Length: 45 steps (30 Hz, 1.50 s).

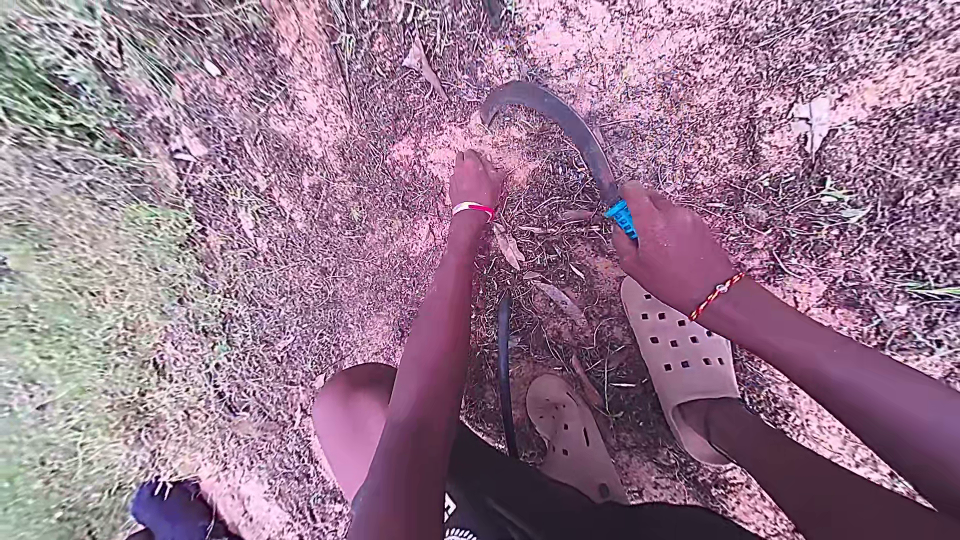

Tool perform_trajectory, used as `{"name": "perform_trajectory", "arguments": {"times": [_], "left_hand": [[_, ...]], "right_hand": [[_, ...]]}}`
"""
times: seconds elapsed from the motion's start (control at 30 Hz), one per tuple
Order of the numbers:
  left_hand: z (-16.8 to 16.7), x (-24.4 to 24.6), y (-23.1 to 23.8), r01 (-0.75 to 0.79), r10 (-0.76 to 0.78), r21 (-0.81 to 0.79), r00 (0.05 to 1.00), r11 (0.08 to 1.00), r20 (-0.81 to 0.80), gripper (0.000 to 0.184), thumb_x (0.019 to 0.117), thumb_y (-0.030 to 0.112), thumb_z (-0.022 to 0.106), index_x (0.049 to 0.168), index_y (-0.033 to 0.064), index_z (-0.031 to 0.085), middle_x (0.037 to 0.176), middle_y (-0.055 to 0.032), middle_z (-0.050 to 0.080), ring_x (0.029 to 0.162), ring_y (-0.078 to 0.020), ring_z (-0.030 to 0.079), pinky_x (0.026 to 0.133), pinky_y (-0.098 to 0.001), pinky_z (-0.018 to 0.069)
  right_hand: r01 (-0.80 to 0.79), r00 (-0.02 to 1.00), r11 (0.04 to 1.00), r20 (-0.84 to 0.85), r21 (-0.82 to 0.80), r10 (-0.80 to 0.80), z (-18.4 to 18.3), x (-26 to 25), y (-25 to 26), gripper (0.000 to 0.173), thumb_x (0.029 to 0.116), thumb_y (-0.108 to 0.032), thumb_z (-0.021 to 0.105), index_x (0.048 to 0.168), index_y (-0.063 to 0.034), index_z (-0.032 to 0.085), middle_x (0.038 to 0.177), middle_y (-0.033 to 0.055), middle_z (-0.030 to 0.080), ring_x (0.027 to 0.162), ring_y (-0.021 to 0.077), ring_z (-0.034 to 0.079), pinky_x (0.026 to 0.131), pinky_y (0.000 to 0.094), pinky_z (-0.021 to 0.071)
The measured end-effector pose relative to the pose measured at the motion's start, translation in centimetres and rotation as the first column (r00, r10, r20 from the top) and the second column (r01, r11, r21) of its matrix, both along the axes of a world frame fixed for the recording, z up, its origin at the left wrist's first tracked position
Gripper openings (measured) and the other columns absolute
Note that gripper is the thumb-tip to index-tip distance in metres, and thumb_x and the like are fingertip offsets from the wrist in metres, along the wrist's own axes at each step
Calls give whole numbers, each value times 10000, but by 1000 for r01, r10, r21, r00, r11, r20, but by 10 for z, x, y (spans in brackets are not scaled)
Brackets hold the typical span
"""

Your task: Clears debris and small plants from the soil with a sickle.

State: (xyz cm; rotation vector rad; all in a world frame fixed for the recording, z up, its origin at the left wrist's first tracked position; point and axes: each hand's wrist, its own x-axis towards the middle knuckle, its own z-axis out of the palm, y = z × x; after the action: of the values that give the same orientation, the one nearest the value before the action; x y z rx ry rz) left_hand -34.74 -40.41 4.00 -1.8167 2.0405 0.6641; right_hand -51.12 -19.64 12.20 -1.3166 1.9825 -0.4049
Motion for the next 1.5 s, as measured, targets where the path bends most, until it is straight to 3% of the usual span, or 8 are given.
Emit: {"name": "perform_trajectory", "arguments": {"times": [0.3,0.53,0.8,0.93,1.1,1.23,1.37,1.5], "left_hand": [[11,7,-5,12,-11,8,998,1000,-56,341,1073,142,443,1247,-83,632,1281,-295,638,1256,-419,601,1087,-578,436],[65,52,-8,-15,-33,-147,946,989,-323,326,1081,129,393,1156,-85,627,931,-228,645,832,-314,629,812,-516,502],[52,126,-42,-152,141,-21,953,988,-267,714,893,20,723,1539,91,428,1583,-319,282,1377,-480,425,1098,-598,409],[-1,138,-52,-622,559,-104,755,776,-342,683,985,343,632,1593,167,377,1670,-239,221,1538,-427,227,1201,-629,269],[2,56,8,-320,327,68,925,945,-195,603,1012,496,565,1536,208,490,1668,-170,290,1544,-480,160,1148,-775,154],[54,53,-14,-168,354,413,831,895,-429,438,1082,338,493,1427,83,581,1470,-156,556,1360,-307,511,1066,-540,438],[53,53,-104,-434,374,-114,861,894,-345,430,1014,286,587,1388,74,609,1515,-240,467,1386,-413,471,1081,-632,417],[17,16,-161,-406,339,-88,848,910,-407,630,1027,398,572,1577,139,408,1644,-234,301,1508,-422,308,1186,-628,300]], "right_hand": [[14,994,992,104,126,-27,5,3,37,351,967,-61,632,1289,42,539,981,255,653,751,419,682,634,555,545],[169,985,954,1,-247,-174,34,-26,70,364,901,-186,579,1186,41,568,738,162,611,550,275,588,479,423,466],[489,852,872,227,-17,-472,25,-44,77,518,836,-295,653,1270,-54,501,908,61,643,674,134,614,574,381,512],[473,849,881,254,24,-463,10,-46,97,530,828,-320,640,1278,-71,514,924,19,645,713,51,611,596,289,514],[481,836,872,254,88,-487,7,-47,103,579,832,-334,639,1311,-38,503,910,45,639,703,83,617,593,320,523],[437,872,897,210,73,-442,4,-61,110,583,827,-339,645,1289,-1,535,912,103,649,702,154,611,590,394,505],[455,863,888,209,75,-460,5,-68,109,585,817,-309,649,1295,4,520,923,96,637,724,160,623,602,401,519],[485,835,870,250,86,-490,10,-66,105,574,806,-241,663,1303,0,504,931,82,633,720,144,633,592,381,536]]}}
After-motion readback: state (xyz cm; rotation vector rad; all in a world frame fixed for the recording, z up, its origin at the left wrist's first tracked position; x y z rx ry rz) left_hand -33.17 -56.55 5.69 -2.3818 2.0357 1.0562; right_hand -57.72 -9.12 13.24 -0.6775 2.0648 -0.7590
